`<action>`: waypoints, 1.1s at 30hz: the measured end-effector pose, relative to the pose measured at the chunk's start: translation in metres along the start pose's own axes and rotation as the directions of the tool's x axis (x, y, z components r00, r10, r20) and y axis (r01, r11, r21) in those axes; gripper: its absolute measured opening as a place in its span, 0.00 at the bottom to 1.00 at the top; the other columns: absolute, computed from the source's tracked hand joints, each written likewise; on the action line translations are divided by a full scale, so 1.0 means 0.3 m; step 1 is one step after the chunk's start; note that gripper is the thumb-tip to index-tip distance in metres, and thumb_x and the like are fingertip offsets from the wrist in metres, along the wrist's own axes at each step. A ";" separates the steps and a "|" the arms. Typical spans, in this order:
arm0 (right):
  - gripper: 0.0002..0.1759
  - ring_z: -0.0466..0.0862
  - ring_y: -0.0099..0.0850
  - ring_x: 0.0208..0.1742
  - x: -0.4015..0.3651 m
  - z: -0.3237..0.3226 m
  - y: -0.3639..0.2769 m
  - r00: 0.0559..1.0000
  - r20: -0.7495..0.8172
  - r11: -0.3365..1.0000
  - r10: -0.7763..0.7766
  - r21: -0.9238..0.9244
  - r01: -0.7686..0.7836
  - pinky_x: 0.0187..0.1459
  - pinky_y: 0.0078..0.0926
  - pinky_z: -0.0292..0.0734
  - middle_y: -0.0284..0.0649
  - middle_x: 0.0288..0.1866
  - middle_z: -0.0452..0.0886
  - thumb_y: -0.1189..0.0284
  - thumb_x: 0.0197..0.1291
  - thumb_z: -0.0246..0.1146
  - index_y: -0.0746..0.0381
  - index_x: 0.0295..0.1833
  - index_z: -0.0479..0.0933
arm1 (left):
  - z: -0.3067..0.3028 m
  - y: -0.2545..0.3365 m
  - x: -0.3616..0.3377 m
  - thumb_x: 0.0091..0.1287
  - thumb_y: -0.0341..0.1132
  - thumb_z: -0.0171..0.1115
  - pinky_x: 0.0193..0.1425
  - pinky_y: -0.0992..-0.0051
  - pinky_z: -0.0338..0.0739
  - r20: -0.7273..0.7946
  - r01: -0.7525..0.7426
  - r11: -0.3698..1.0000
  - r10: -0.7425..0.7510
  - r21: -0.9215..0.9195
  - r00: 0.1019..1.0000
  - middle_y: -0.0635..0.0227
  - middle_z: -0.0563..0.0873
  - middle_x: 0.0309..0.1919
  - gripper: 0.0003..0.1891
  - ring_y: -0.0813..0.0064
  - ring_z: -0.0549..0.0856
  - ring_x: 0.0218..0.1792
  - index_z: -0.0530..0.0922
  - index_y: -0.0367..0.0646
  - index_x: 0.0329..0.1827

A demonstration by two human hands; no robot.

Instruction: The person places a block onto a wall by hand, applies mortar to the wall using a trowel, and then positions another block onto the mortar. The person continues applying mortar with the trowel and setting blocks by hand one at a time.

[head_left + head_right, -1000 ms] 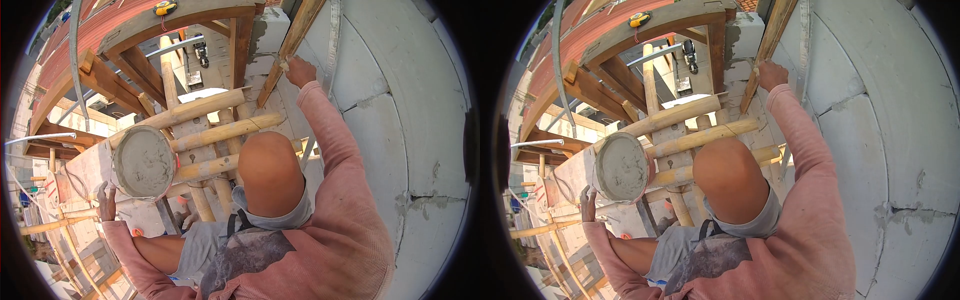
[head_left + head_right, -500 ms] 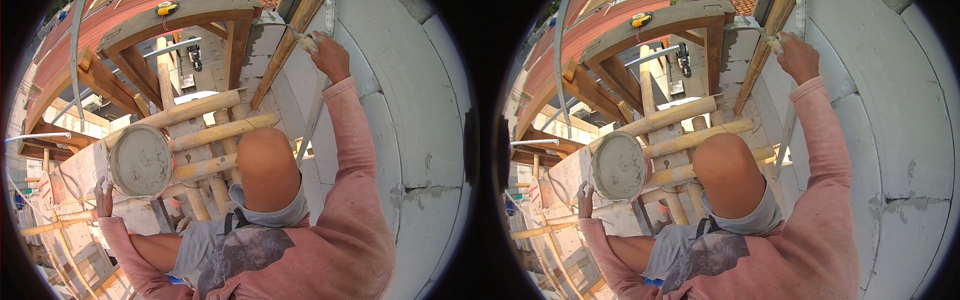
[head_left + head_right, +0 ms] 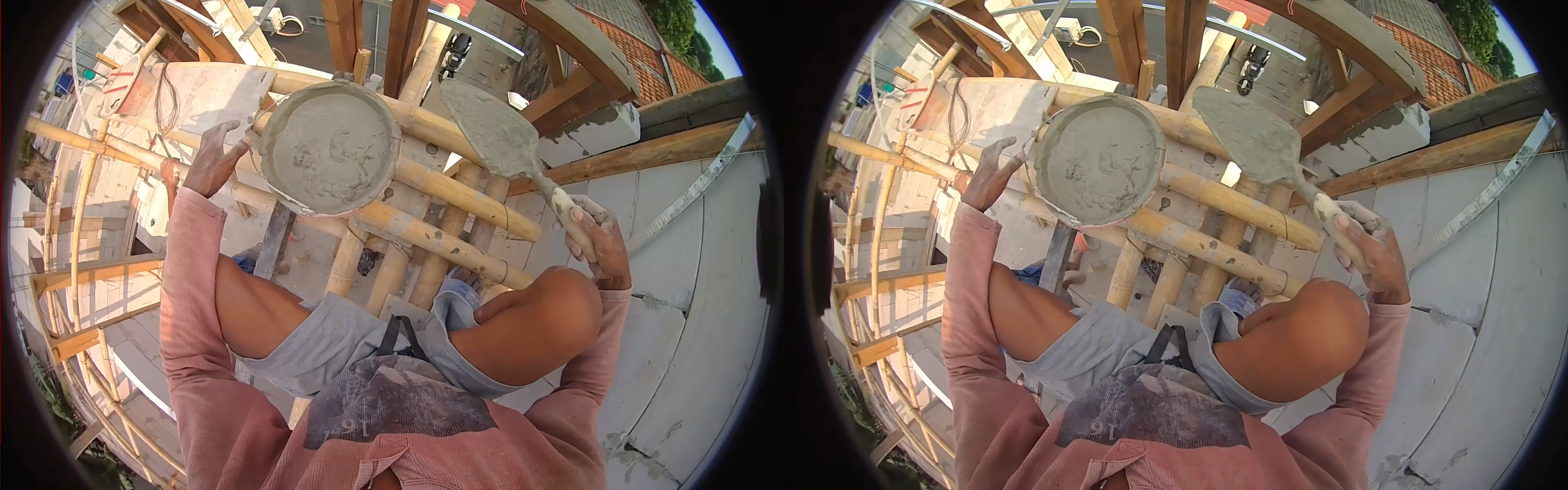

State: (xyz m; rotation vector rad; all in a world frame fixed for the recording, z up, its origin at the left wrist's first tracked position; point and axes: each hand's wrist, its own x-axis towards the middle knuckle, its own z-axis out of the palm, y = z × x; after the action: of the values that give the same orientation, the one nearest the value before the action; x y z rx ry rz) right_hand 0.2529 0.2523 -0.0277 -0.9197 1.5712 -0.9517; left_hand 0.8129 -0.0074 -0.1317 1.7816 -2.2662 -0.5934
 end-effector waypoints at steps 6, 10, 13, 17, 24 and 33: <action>0.22 0.73 0.16 0.17 0.247 0.265 0.000 0.886 0.386 0.965 0.255 -0.043 -0.259 0.14 0.14 0.62 0.37 0.33 0.87 0.57 0.70 0.68 0.65 0.54 0.79 | -0.023 0.095 0.003 0.74 0.57 0.60 0.81 0.58 0.59 -0.050 -0.032 0.999 0.032 -0.016 0.998 0.42 0.71 0.71 0.35 0.49 0.65 0.77 0.71 0.39 0.72; 0.27 0.72 0.16 0.16 0.223 0.194 -0.019 0.871 0.290 0.914 0.397 -0.211 -0.347 0.13 0.17 0.62 0.38 0.31 0.87 0.53 0.65 0.72 0.67 0.54 0.82 | -0.040 0.112 -0.030 0.74 0.58 0.59 0.80 0.57 0.61 -0.097 -0.070 0.997 0.071 0.012 0.993 0.42 0.72 0.70 0.35 0.48 0.66 0.76 0.71 0.38 0.72; 0.27 0.72 0.15 0.16 0.143 0.097 -0.089 0.891 0.133 0.853 0.434 -0.379 -0.359 0.14 0.16 0.63 0.35 0.29 0.85 0.52 0.65 0.71 0.67 0.54 0.83 | -0.044 0.111 -0.047 0.75 0.59 0.58 0.79 0.57 0.63 -0.086 -0.071 0.997 0.073 0.025 0.994 0.41 0.72 0.70 0.35 0.48 0.66 0.76 0.70 0.38 0.73; 0.26 0.75 0.17 0.22 0.045 0.094 -0.214 0.965 0.134 0.825 0.225 -0.554 -0.115 0.24 0.16 0.69 0.32 0.31 0.84 0.56 0.65 0.72 0.65 0.57 0.82 | -0.043 0.086 -0.042 0.75 0.58 0.57 0.79 0.57 0.64 -0.102 -0.064 0.998 0.063 -0.008 0.993 0.41 0.72 0.70 0.36 0.47 0.66 0.77 0.69 0.37 0.74; 0.35 0.81 0.37 0.61 0.217 0.258 0.113 0.862 0.365 0.652 -0.351 -0.566 0.505 0.63 0.34 0.75 0.45 0.60 0.81 0.58 0.64 0.73 0.62 0.71 0.72 | -0.043 0.146 -0.001 0.75 0.59 0.56 0.80 0.57 0.61 -0.220 -0.060 0.997 0.046 -0.055 0.974 0.40 0.71 0.70 0.38 0.47 0.66 0.76 0.68 0.35 0.74; 0.44 0.84 0.52 0.57 0.235 0.422 0.579 0.830 0.330 0.244 -0.450 -0.849 0.469 0.52 0.47 0.83 0.51 0.61 0.81 0.71 0.63 0.68 0.52 0.83 0.58 | -0.100 0.277 -0.019 0.76 0.56 0.58 0.78 0.58 0.61 -0.423 -0.082 0.961 -0.040 -0.266 0.905 0.44 0.71 0.69 0.32 0.49 0.69 0.74 0.72 0.40 0.72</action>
State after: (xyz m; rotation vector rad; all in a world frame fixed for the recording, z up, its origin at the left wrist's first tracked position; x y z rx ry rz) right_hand 0.3492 0.2407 -0.2319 -2.3079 1.8265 -0.3134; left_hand 0.7529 0.0087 -0.0688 1.5639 -1.8065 -0.4377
